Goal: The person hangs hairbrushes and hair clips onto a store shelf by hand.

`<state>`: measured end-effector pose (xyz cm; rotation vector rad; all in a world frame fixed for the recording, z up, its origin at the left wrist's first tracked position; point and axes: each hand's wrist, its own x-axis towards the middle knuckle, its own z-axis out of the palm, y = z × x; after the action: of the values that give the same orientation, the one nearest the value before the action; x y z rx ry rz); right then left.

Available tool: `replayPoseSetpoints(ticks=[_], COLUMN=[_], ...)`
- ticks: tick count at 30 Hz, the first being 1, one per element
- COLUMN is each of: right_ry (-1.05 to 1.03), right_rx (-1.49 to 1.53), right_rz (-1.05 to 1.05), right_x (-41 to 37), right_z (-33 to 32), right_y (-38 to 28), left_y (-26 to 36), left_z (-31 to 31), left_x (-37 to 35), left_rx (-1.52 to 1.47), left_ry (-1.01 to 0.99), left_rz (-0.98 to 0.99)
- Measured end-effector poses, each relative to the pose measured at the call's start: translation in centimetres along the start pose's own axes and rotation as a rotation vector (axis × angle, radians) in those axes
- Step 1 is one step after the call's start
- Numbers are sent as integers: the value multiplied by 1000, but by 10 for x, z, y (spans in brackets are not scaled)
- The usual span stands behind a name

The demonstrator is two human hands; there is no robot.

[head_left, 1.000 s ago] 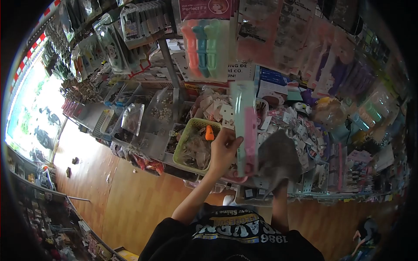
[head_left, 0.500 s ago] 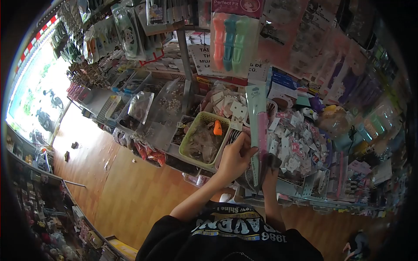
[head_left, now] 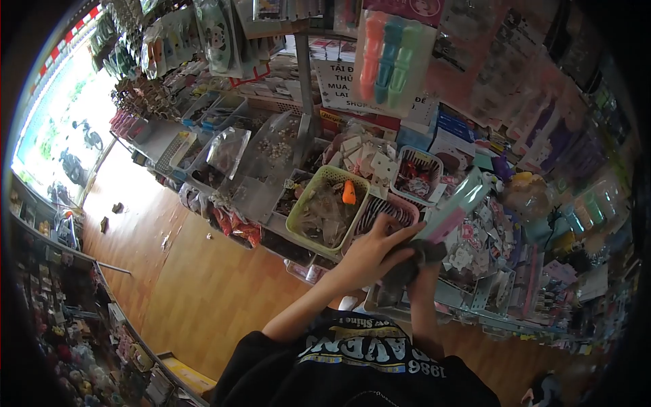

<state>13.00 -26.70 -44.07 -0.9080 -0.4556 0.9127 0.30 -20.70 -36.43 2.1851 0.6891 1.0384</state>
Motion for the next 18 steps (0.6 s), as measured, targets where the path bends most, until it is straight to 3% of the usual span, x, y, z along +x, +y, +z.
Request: replayPoseSetpoints(ticks=[1,3,4,6,9,12,15,18], right_ry=[-19,-58,-90,-121,24,-35,-59,129], right_rx=[109,71,32,38,251,172,53,137], right_rz=[50,54,63,13,113,69,-24,-121], right_x=[4,13,14,10,6,11,22,33], right_z=[1,-2,-2,8,27,33,37,26], right_y=[-9,-23,-25,-23,-21,-22,-32,-39], left_y=[-2,-12,-14,-16,-16,-17,-9,-7], left_z=[4,12,11,6,6,-8,-23,-38], left_x=[-8,-26,-34,-45,-43,-42,-52,-70], left_rx=[1,-32,-29,-231,-421,-276,-267,-240], left_ry=[8,352,347,80,111,72,-45,-98], left_rz=[0,-111,-112,-258,-277,-146,-217,-44])
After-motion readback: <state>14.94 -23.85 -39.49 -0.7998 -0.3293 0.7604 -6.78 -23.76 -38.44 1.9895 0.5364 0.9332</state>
